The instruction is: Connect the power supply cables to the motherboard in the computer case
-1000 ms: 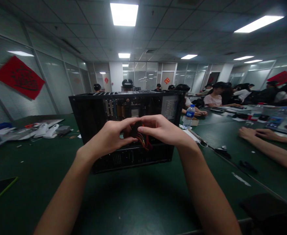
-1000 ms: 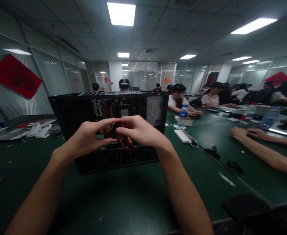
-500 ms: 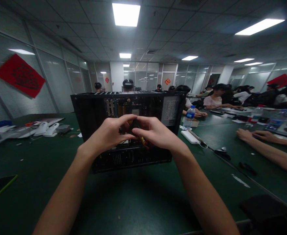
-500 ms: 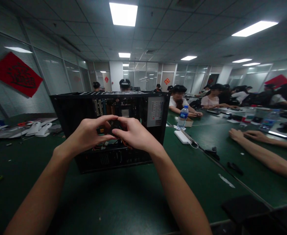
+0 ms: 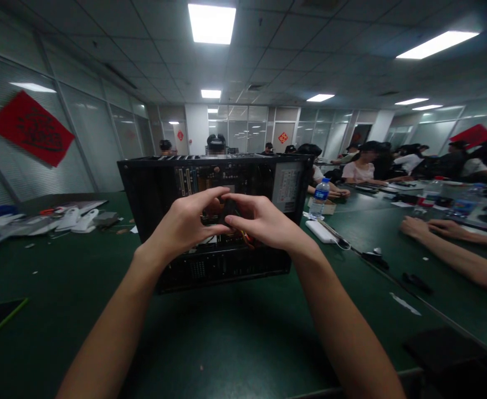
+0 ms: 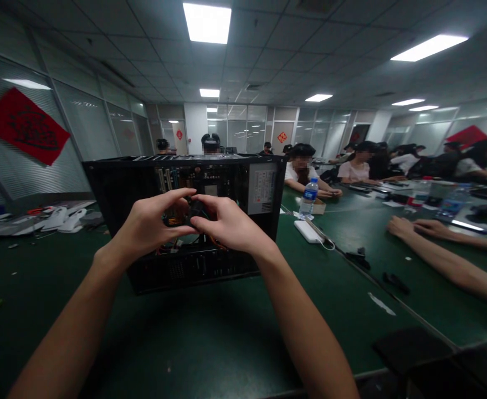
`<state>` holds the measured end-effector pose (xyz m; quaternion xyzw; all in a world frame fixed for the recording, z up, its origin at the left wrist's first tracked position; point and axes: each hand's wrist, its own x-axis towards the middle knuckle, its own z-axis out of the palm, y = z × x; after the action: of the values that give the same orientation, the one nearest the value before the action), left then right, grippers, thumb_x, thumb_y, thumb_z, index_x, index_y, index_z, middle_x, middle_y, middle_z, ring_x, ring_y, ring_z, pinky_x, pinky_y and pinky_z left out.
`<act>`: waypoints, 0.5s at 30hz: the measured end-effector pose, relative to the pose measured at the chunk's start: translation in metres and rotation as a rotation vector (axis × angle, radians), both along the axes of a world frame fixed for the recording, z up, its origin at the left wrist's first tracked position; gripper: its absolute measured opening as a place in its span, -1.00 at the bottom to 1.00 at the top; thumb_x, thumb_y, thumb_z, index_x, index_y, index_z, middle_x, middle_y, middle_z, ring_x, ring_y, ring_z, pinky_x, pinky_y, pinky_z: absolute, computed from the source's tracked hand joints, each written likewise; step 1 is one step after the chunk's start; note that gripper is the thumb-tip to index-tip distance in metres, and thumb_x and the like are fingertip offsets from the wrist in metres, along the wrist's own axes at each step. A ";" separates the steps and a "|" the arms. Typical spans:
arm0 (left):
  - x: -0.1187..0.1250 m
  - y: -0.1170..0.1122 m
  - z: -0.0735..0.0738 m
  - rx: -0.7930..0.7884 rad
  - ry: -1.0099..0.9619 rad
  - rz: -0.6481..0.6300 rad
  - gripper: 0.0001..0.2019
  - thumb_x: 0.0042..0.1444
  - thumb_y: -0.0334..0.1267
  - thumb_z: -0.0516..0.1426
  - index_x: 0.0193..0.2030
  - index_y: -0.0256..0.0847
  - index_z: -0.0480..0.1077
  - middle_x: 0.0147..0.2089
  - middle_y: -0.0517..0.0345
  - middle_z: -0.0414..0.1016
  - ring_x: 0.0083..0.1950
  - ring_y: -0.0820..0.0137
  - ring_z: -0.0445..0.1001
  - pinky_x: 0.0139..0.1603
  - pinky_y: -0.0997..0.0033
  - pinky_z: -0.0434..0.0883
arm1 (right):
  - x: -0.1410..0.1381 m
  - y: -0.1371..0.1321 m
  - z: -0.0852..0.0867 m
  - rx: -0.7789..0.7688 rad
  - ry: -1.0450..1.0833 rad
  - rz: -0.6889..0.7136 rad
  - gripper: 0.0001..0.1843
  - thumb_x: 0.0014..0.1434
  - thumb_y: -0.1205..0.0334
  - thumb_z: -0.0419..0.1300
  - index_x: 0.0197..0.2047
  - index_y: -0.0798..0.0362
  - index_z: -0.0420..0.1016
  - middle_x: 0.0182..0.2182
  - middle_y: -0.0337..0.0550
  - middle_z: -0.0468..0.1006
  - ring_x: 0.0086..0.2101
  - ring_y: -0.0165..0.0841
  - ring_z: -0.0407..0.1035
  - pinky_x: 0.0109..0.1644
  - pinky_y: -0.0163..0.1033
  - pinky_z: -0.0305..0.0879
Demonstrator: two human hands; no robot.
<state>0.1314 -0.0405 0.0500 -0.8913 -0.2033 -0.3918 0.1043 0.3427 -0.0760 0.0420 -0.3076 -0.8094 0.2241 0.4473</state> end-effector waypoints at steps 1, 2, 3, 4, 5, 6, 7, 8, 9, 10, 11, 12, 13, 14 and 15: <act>0.001 0.000 -0.001 0.031 -0.013 0.000 -0.34 0.11 -0.04 0.34 0.30 -0.21 0.32 -0.07 0.04 0.61 -0.14 0.31 0.61 -0.03 0.34 0.55 | 0.001 0.001 0.000 0.010 0.005 -0.014 -0.53 0.25 0.23 0.23 0.21 0.13 0.47 -0.15 -0.12 0.62 -0.08 -0.23 0.49 0.09 -0.04 0.43; 0.002 0.001 -0.002 0.062 -0.027 0.003 -0.35 0.11 -0.05 0.34 0.30 -0.22 0.32 -0.06 0.03 0.61 -0.13 0.31 0.60 -0.01 0.32 0.55 | 0.001 0.001 -0.001 0.023 0.012 -0.035 -0.51 0.25 0.22 0.23 0.23 0.13 0.45 -0.14 -0.12 0.62 -0.08 -0.22 0.50 0.10 -0.03 0.43; 0.002 0.001 -0.002 0.090 -0.040 0.008 -0.36 0.11 -0.07 0.34 0.29 -0.22 0.33 -0.06 0.03 0.61 -0.12 0.30 0.60 0.00 0.31 0.55 | 0.001 0.001 -0.001 0.039 0.018 -0.060 -0.48 0.24 0.22 0.23 0.25 0.13 0.44 -0.13 -0.11 0.62 -0.07 -0.22 0.50 0.10 -0.03 0.44; 0.003 0.001 -0.003 0.113 -0.051 0.016 -0.37 0.12 -0.09 0.34 0.28 -0.22 0.33 -0.06 0.02 0.61 -0.11 0.30 0.60 0.01 0.30 0.54 | 0.001 0.000 -0.002 0.058 0.022 -0.089 -0.46 0.23 0.22 0.24 0.27 0.13 0.42 -0.12 -0.10 0.62 -0.08 -0.22 0.50 0.08 -0.03 0.44; 0.004 0.002 -0.004 0.131 -0.060 0.025 -0.38 0.13 -0.10 0.34 0.28 -0.22 0.33 -0.07 0.03 0.61 -0.10 0.30 0.60 0.01 0.29 0.54 | 0.001 -0.001 -0.002 0.080 0.024 -0.119 -0.44 0.23 0.22 0.24 0.28 0.13 0.41 -0.11 -0.09 0.62 -0.10 -0.23 0.50 0.06 -0.04 0.45; 0.004 0.002 -0.005 0.144 -0.067 0.033 -0.39 0.13 -0.12 0.33 0.28 -0.21 0.32 -0.07 0.03 0.60 -0.10 0.30 0.60 0.01 0.29 0.54 | 0.000 -0.002 -0.001 0.105 0.023 -0.148 -0.43 0.22 0.22 0.24 0.29 0.14 0.40 -0.11 -0.09 0.62 -0.13 -0.24 0.49 0.04 -0.04 0.46; 0.005 0.002 -0.005 0.154 -0.072 0.038 -0.40 0.14 -0.13 0.33 0.29 -0.21 0.32 -0.07 0.04 0.60 -0.11 0.30 0.60 0.01 0.29 0.54 | -0.001 -0.004 -0.001 0.130 0.020 -0.176 -0.42 0.22 0.22 0.23 0.29 0.14 0.40 -0.11 -0.09 0.62 -0.16 -0.25 0.49 0.01 -0.05 0.47; 0.005 0.003 -0.006 0.163 -0.076 0.039 -0.41 0.15 -0.15 0.32 0.29 -0.20 0.31 -0.07 0.04 0.60 -0.11 0.31 0.60 0.01 0.29 0.54 | -0.001 -0.006 -0.001 0.153 0.015 -0.198 -0.42 0.21 0.23 0.23 0.29 0.15 0.40 -0.12 -0.10 0.61 -0.19 -0.27 0.48 -0.02 -0.07 0.47; 0.006 0.003 -0.006 0.171 -0.077 0.038 -0.41 0.16 -0.16 0.31 0.29 -0.20 0.30 -0.06 0.04 0.60 -0.11 0.31 0.60 0.01 0.29 0.53 | -0.002 -0.007 0.000 0.173 0.013 -0.213 -0.41 0.20 0.24 0.23 0.29 0.16 0.40 -0.13 -0.10 0.61 -0.22 -0.28 0.48 -0.04 -0.08 0.47; 0.006 0.004 -0.006 0.182 -0.079 0.033 -0.42 0.17 -0.16 0.31 0.29 -0.20 0.30 -0.06 0.04 0.60 -0.11 0.32 0.60 0.00 0.30 0.53 | -0.003 -0.008 0.000 0.188 0.013 -0.219 -0.41 0.20 0.24 0.22 0.29 0.16 0.40 -0.12 -0.10 0.61 -0.23 -0.30 0.47 -0.05 -0.10 0.47; 0.007 0.004 -0.007 0.198 -0.083 0.027 -0.43 0.18 -0.17 0.30 0.29 -0.21 0.29 -0.06 0.04 0.59 -0.11 0.32 0.60 -0.01 0.31 0.53 | -0.003 -0.009 0.001 0.197 0.016 -0.221 -0.41 0.20 0.25 0.22 0.29 0.16 0.40 -0.11 -0.09 0.61 -0.23 -0.30 0.46 -0.06 -0.11 0.46; 0.008 0.004 -0.007 0.218 -0.089 0.026 -0.45 0.19 -0.16 0.29 0.29 -0.21 0.29 -0.07 0.05 0.59 -0.11 0.33 0.60 -0.01 0.32 0.53 | -0.003 -0.009 0.001 0.200 0.022 -0.223 -0.40 0.19 0.25 0.22 0.30 0.16 0.39 -0.10 -0.09 0.60 -0.23 -0.31 0.46 -0.06 -0.12 0.46; 0.009 0.004 -0.008 0.244 -0.097 0.030 -0.46 0.21 -0.16 0.27 0.28 -0.22 0.29 -0.08 0.05 0.59 -0.11 0.33 0.60 -0.02 0.33 0.52 | -0.003 -0.009 0.001 0.199 0.034 -0.229 -0.40 0.19 0.24 0.22 0.30 0.15 0.39 -0.10 -0.09 0.60 -0.22 -0.31 0.46 -0.06 -0.13 0.46; 0.011 0.003 -0.008 0.278 -0.107 0.040 -0.49 0.23 -0.16 0.26 0.27 -0.22 0.29 -0.08 0.05 0.60 -0.11 0.33 0.60 -0.03 0.33 0.52 | -0.003 -0.007 0.001 0.197 0.049 -0.241 -0.39 0.19 0.24 0.22 0.30 0.15 0.38 -0.10 -0.09 0.60 -0.23 -0.31 0.45 -0.07 -0.13 0.45; 0.013 0.003 -0.009 0.318 -0.116 0.054 -0.52 0.25 -0.16 0.24 0.26 -0.22 0.30 -0.08 0.04 0.60 -0.11 0.32 0.60 -0.04 0.33 0.51 | -0.002 -0.006 0.000 0.193 0.069 -0.256 -0.39 0.18 0.23 0.23 0.30 0.14 0.38 -0.10 -0.09 0.60 -0.22 -0.30 0.45 -0.07 -0.12 0.45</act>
<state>0.1441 -0.0380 0.0414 -0.8335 -0.1684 -0.4670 0.2427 0.3402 -0.0819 0.0425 -0.3561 -0.7656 0.0969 0.5270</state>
